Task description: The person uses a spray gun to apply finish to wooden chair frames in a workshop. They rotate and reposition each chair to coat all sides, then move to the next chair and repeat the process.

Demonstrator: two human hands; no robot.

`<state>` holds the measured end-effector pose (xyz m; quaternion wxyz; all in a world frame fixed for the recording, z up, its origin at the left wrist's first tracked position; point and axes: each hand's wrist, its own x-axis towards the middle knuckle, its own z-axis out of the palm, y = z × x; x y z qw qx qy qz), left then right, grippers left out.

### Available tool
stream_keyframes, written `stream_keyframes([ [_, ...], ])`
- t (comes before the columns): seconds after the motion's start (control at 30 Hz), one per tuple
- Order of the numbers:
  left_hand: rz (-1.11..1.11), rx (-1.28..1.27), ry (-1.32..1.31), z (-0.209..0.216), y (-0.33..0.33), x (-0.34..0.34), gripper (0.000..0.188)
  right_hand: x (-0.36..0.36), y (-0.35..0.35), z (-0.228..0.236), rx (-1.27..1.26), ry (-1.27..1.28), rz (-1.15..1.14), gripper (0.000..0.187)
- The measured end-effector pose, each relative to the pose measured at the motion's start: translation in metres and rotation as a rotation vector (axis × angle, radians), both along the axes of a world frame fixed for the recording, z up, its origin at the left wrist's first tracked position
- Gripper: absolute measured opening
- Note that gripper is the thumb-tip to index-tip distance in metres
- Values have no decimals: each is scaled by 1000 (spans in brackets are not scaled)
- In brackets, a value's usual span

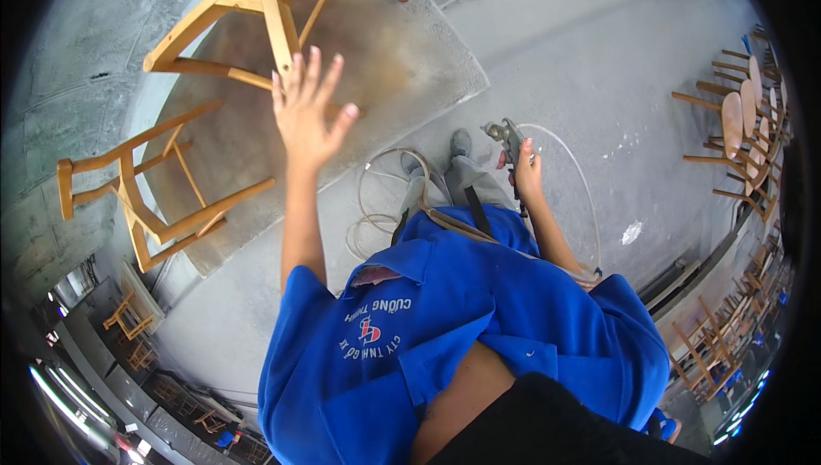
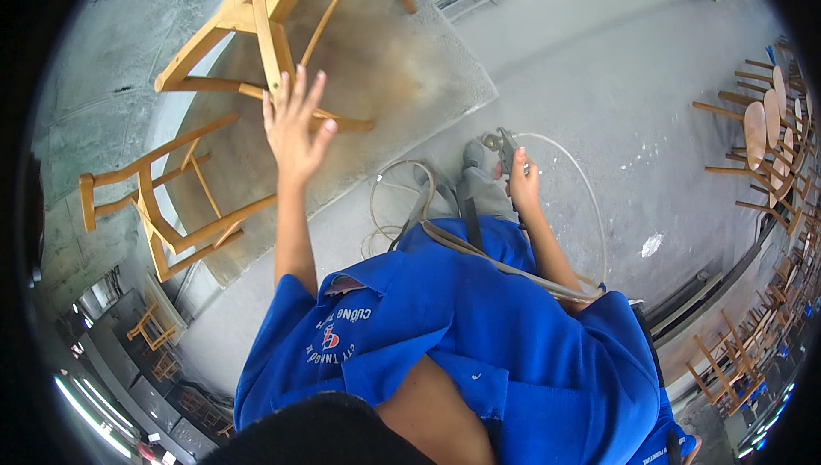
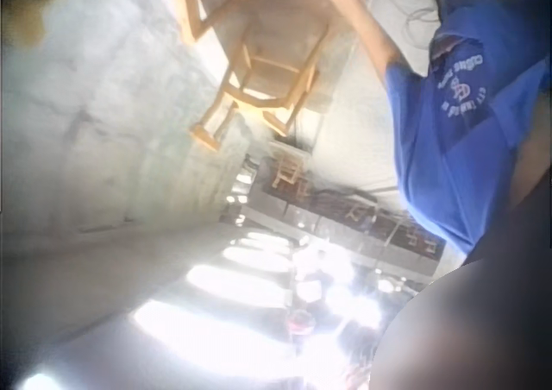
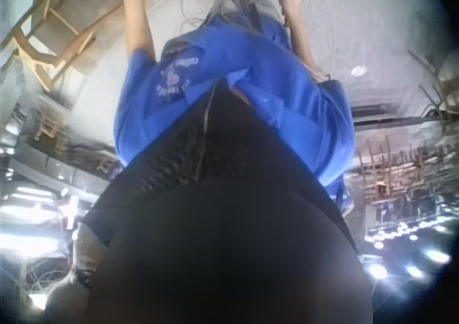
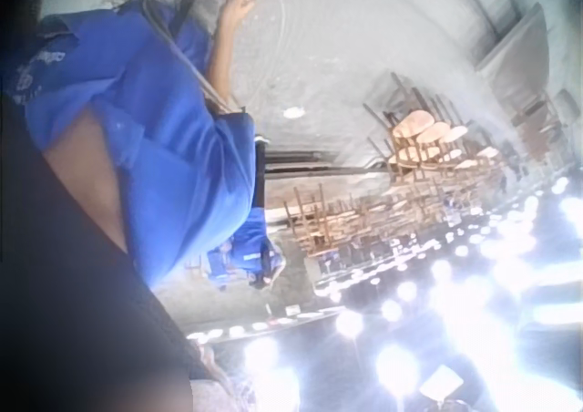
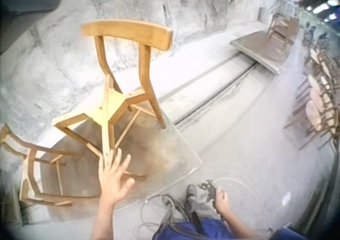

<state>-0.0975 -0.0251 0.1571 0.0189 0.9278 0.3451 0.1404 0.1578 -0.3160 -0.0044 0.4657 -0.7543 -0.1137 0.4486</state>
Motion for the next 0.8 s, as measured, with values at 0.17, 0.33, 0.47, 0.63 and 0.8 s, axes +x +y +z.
stream_keyframes([
  [0.17, 17, 79, 32, -21, -63, 63, 51, 35, 2, 11, -45, -4, -111, 66],
  [0.33, 197, 216, 87, -28, -80, 122, 35, 74, 32, 26, 86, -63, -142, 67],
  [0.47, 263, 256, -4, -7, -52, 137, 36, 99, 60, 33, 221, -112, -88, 67],
  [0.63, 239, 320, -103, 18, 12, 154, 39, 106, 79, 37, 269, -60, -81, 70],
  [0.8, 339, 305, -106, 1, 75, 159, 46, 87, 69, 39, 202, 84, -104, 73],
])
